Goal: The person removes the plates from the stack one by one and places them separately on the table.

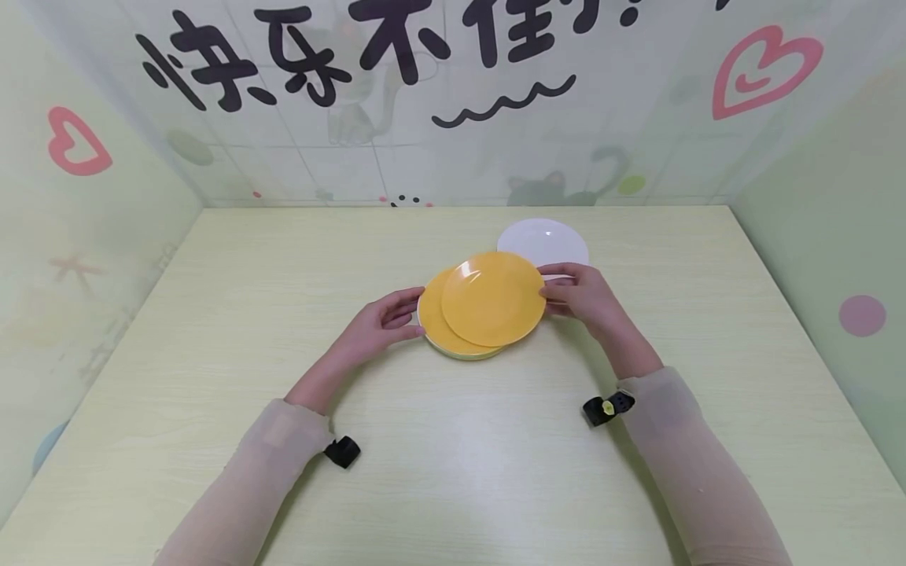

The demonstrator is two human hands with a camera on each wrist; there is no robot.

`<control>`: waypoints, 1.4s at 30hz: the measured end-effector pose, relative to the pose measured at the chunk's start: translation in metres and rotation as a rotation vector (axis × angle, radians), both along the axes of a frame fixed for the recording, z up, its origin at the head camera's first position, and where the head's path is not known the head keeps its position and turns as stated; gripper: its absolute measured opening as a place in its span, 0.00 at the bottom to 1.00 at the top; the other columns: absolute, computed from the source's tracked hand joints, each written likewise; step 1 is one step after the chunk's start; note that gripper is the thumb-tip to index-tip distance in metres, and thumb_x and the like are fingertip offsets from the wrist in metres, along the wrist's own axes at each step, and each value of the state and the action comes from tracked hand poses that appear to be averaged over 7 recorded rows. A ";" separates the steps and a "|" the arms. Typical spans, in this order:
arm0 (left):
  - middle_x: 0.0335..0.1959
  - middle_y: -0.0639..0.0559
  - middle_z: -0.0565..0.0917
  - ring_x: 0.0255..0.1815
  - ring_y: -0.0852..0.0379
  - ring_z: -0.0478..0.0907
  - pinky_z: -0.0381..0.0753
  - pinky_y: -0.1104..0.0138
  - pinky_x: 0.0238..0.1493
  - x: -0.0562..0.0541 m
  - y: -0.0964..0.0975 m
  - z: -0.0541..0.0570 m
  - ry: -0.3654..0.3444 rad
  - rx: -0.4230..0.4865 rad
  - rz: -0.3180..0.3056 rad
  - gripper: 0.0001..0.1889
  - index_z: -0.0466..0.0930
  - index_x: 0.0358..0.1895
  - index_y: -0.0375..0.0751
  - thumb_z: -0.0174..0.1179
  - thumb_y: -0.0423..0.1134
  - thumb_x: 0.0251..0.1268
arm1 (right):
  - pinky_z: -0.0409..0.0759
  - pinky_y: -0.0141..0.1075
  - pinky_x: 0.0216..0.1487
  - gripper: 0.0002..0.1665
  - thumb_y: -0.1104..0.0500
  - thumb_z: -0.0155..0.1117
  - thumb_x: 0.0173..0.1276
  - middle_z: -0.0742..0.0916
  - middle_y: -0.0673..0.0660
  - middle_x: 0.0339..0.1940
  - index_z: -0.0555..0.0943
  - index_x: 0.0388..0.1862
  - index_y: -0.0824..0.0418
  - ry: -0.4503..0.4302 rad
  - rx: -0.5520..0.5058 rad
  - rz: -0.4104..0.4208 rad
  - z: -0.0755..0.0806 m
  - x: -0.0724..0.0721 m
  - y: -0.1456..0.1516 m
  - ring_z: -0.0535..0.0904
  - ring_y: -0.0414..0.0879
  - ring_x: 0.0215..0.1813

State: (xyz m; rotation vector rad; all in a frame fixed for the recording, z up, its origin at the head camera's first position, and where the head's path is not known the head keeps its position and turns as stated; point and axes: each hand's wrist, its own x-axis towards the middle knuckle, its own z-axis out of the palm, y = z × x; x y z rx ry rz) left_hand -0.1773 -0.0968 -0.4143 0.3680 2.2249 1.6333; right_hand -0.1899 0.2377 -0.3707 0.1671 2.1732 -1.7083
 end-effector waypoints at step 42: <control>0.73 0.46 0.72 0.74 0.50 0.69 0.70 0.61 0.76 0.011 0.010 -0.009 0.017 0.007 0.042 0.35 0.65 0.74 0.44 0.68 0.38 0.64 | 0.88 0.24 0.43 0.30 0.62 0.59 0.74 0.88 0.37 0.32 0.65 0.71 0.68 0.046 -0.057 -0.078 0.003 -0.001 0.040 0.86 0.31 0.36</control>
